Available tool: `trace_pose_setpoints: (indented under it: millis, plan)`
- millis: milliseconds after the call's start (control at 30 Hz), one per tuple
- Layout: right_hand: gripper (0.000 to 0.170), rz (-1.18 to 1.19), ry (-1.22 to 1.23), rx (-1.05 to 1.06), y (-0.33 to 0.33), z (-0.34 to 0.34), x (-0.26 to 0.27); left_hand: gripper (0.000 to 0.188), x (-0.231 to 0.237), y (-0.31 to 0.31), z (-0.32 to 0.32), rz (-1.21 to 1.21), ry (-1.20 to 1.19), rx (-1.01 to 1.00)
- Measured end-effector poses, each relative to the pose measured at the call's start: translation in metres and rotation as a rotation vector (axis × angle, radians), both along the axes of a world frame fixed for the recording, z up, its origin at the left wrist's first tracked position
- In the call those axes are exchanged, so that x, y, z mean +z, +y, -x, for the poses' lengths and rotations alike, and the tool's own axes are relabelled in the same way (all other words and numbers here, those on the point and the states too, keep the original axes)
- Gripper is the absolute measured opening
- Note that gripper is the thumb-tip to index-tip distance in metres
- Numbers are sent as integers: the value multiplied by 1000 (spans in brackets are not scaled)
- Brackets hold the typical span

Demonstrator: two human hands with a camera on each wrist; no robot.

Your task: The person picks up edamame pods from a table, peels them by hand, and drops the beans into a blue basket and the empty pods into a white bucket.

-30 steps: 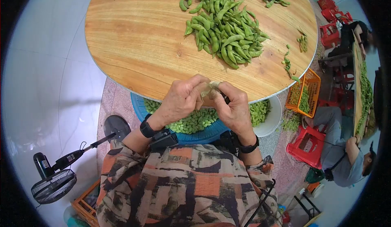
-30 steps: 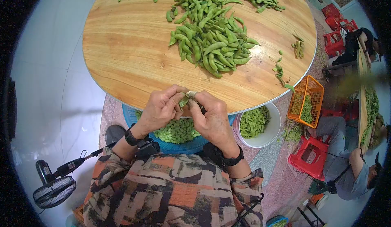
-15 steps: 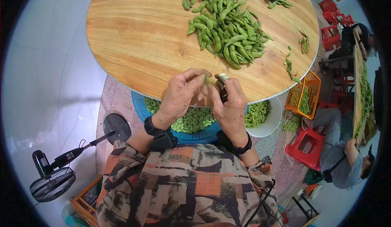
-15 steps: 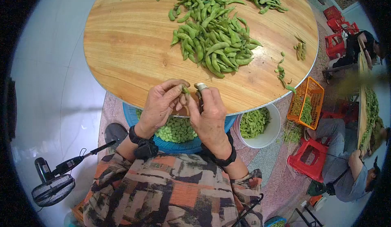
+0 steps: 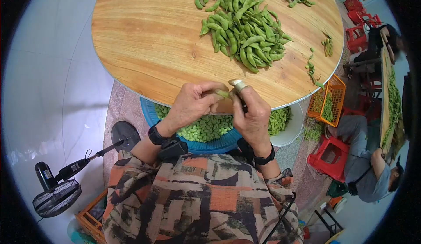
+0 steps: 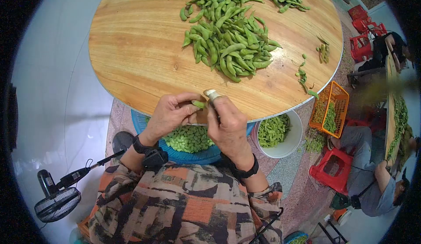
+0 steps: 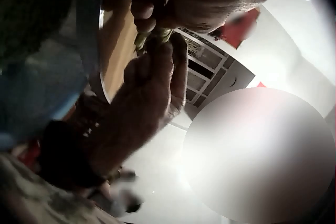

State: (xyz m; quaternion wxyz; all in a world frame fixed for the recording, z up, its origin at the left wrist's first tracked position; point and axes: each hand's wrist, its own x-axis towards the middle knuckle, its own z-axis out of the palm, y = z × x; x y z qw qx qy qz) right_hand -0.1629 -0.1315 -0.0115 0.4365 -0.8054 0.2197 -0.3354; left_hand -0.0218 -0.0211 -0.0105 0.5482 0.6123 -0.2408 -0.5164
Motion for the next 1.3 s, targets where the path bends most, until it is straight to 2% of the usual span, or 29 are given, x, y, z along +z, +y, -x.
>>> trace_pose_setpoints:
  millis: [33,100,133,200,333,400,433,533,600,633,667,700,733,767,800,833,867,900,933,1000,1067,1100,1133,1200,1233,1267,1300]
  plan:
    - [32,97,13,58,-1,0,0,17,1,0,0,-1,1,-1]
    - [39,258,26,160,-3,0,-2,13,5,0,-2,131,-558,-136]
    - [39,257,27,163,-2,1,-1,13,2,2,-3,129,-557,-133]
    - [38,356,134,227,0,3,3,13,-8,6,-4,173,-769,-222]
    - [37,365,108,278,-3,6,6,14,-13,6,-4,245,-789,-240]
    - [38,372,122,276,-2,7,4,20,-6,7,0,123,-632,-248]
    - [38,372,121,278,-2,6,4,20,-4,5,2,121,-633,-246]
    - [33,268,95,255,-5,5,4,25,-6,2,6,209,-711,-184]
    - [28,26,72,248,-12,5,2,31,-13,2,2,244,-615,-195]
    - [25,17,24,228,-14,3,2,31,-9,3,2,245,-615,-197]
    - [25,18,25,227,-14,4,1,34,-1,3,1,147,-480,-244]
    - [26,-111,53,227,-16,6,1,37,4,4,0,49,-344,-287]
    - [28,-242,81,228,-18,8,1,37,3,6,0,48,-344,-286]
    - [28,-242,79,230,-20,10,2,37,2,8,0,41,-108,-234]
    - [26,-409,97,211,-23,15,4,38,1,10,-1,33,129,-180]
    - [25,-575,116,190,-26,21,8,38,2,13,-4,32,127,-179]
    - [23,-740,134,168,-29,27,11,34,4,17,-10,34,141,-278]
    - [21,-697,129,106,-31,35,15,31,7,20,-16,37,153,-378]
    - [21,-631,174,115,-40,48,16,31,10,23,-21,37,150,-379]
    - [21,-460,231,115,-59,83,23,25,17,28,-32,312,-371,-848]
    - [19,-293,335,139,-83,125,21,22,16,26,-43,337,-388,-815]
    - [19,-321,495,39,-90,140,22,22,21,20,-52,250,-513,-624]
    - [18,-126,672,-55,-100,158,12,23,24,12,-62,162,-632,-429]
    - [18,295,781,-157,-115,181,-6,21,26,-20,-88,85,-1042,-165]
    - [18,302,779,-157,-114,179,-3,22,20,-36,-102,97,-1120,-64]
    - [16,289,752,-255,-110,175,1,22,12,-50,-116,107,-1196,38]
    - [15,273,723,-353,-107,170,4,22,7,-63,-126,110,-1199,42]
